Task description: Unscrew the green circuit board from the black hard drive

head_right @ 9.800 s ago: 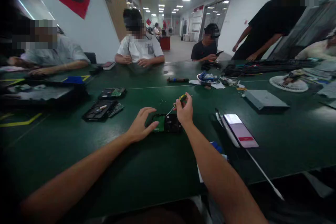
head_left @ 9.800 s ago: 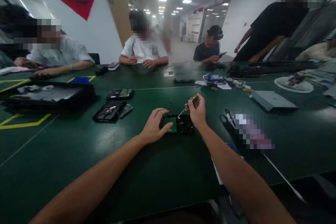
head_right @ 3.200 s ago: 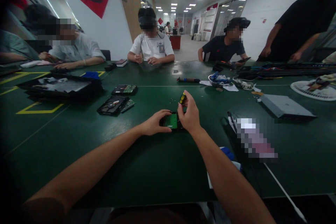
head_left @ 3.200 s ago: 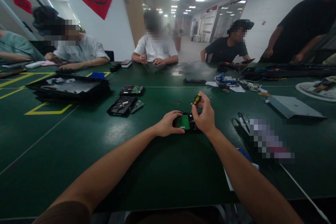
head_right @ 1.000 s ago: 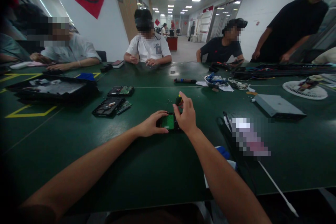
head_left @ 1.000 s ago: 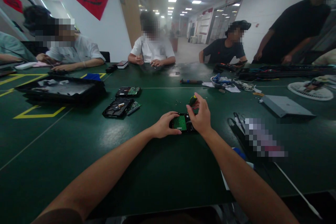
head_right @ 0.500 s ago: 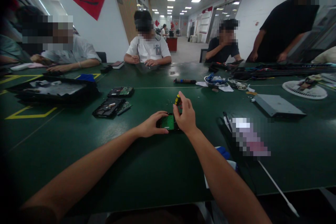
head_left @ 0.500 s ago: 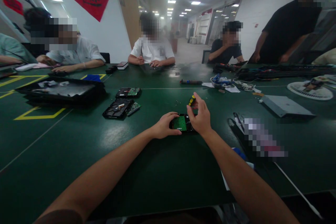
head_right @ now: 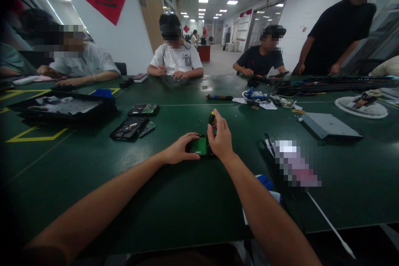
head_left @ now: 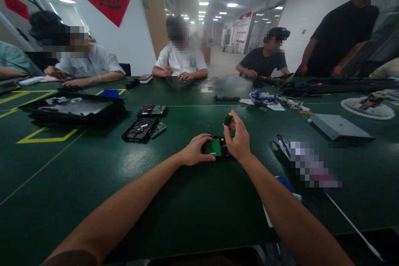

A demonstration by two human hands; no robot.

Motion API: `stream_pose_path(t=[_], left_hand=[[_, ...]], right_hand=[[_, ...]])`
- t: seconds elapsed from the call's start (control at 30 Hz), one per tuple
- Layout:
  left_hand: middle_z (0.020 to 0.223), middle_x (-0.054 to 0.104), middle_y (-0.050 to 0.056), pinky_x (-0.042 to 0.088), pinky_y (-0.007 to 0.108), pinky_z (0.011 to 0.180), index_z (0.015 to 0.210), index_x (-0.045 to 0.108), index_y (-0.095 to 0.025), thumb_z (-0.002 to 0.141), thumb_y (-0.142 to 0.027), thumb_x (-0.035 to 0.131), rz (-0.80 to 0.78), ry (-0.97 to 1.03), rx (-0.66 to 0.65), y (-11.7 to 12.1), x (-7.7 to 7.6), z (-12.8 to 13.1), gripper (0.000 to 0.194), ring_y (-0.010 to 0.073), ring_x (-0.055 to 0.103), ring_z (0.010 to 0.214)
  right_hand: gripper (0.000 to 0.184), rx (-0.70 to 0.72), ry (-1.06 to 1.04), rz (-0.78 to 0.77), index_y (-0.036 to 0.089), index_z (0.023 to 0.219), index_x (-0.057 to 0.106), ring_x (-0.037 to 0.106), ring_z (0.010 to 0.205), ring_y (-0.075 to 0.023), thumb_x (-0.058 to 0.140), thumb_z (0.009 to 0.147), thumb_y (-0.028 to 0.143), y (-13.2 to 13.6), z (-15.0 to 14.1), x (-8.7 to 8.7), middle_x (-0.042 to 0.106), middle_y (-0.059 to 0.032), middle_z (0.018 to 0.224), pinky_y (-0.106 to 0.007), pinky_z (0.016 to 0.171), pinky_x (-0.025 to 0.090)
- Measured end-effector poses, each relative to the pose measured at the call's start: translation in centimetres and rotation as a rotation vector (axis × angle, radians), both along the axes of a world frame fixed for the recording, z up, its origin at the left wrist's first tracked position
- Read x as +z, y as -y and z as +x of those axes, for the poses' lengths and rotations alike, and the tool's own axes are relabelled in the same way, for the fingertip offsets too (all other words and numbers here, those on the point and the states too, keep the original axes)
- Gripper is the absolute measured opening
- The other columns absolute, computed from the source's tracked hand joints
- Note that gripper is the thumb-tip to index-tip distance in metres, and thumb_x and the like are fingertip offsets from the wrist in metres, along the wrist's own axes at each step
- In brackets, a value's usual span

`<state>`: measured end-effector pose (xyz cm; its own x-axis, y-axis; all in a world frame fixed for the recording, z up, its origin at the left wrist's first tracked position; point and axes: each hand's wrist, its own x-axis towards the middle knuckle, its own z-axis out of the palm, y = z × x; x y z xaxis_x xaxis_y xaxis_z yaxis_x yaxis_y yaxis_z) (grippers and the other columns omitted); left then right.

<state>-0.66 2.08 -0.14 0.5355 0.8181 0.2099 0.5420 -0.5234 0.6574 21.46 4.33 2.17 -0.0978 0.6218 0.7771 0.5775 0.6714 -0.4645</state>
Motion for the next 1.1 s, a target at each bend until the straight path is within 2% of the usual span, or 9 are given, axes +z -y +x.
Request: stream_pose_path(t=[0.13, 0.3, 0.5, 0.67, 0.83, 1.0, 1.1], left_hand=[[0.152, 0.046, 0.015, 0.035, 0.054, 0.118, 0.144, 0.050, -0.022, 0.072, -0.059, 0.080, 0.001, 0.005, 0.000, -0.11, -0.22, -0.08, 0.087, 0.0358, 0.044, 0.141], [0.150, 0.047, 0.015, 0.035, 0.053, 0.118, 0.144, 0.051, -0.022, 0.071, -0.059, 0.080, 0.018, 0.003, 0.002, -0.11, -0.25, -0.17, 0.087, 0.0354, 0.045, 0.140], [0.150, 0.047, 0.016, 0.035, 0.053, 0.118, 0.143, 0.051, -0.021, 0.072, -0.059, 0.080, 0.020, -0.009, 0.005, -0.01, 0.02, -0.22, 0.086, 0.0352, 0.044, 0.140], [0.150, 0.047, 0.016, 0.035, 0.054, 0.118, 0.142, 0.052, -0.021, 0.072, -0.059, 0.080, 0.015, 0.000, 0.007, 0.10, 0.15, -0.17, 0.085, 0.0360, 0.044, 0.141], [0.151, 0.047, 0.016, 0.035, 0.054, 0.118, 0.143, 0.052, -0.022, 0.071, -0.058, 0.081, 0.015, 0.005, 0.006, 0.00, 0.04, -0.22, 0.085, 0.0361, 0.044, 0.141], [0.151, 0.047, 0.015, 0.035, 0.055, 0.118, 0.143, 0.051, -0.023, 0.072, -0.060, 0.080, 0.014, -0.007, 0.008, -0.13, -0.15, -0.35, 0.085, 0.0357, 0.044, 0.141], [0.151, 0.047, 0.015, 0.034, 0.055, 0.118, 0.143, 0.051, -0.023, 0.072, -0.060, 0.079, 0.009, -0.015, 0.010, -0.12, -0.14, -0.37, 0.085, 0.0356, 0.044, 0.141]], right_hand=[[0.061, -0.006, 0.009, 0.002, 0.028, 0.153, 0.036, 0.064, 0.091, -0.0235, 0.058, 0.096, 0.033, -0.01, 0.00, 0.05, 0.059, -0.0119, 0.121, -0.047, 0.081, 0.064], [0.063, 0.009, 0.012, 0.000, 0.027, 0.156, 0.030, 0.066, 0.100, -0.0255, 0.052, 0.097, 0.026, 0.01, -0.15, 0.09, 0.058, -0.0134, 0.131, -0.050, 0.092, 0.061], [0.061, 0.002, -0.029, 0.004, 0.026, 0.151, 0.038, 0.067, 0.094, -0.0232, 0.060, 0.094, 0.030, -0.08, -0.27, -0.05, 0.059, -0.0130, 0.127, -0.045, 0.083, 0.063], [0.062, 0.023, -0.044, -0.013, 0.026, 0.153, 0.034, 0.068, 0.097, -0.0233, 0.056, 0.095, 0.027, -0.02, -0.38, -0.01, 0.062, -0.0129, 0.128, -0.047, 0.091, 0.061], [0.062, -0.022, -0.016, 0.014, 0.028, 0.151, 0.037, 0.065, 0.090, -0.0233, 0.061, 0.094, 0.032, 0.06, -0.37, 0.17, 0.060, -0.0121, 0.124, -0.047, 0.082, 0.063], [0.065, -0.001, 0.002, -0.007, 0.029, 0.155, 0.030, 0.065, 0.095, -0.0234, 0.055, 0.096, 0.027, 0.25, -0.46, 0.33, 0.058, -0.0120, 0.128, -0.048, 0.089, 0.061], [0.063, -0.010, 0.001, 0.001, 0.029, 0.155, 0.032, 0.064, 0.095, -0.0230, 0.055, 0.096, 0.026, 0.25, -0.48, 0.35, 0.057, -0.0119, 0.125, -0.046, 0.086, 0.061]])
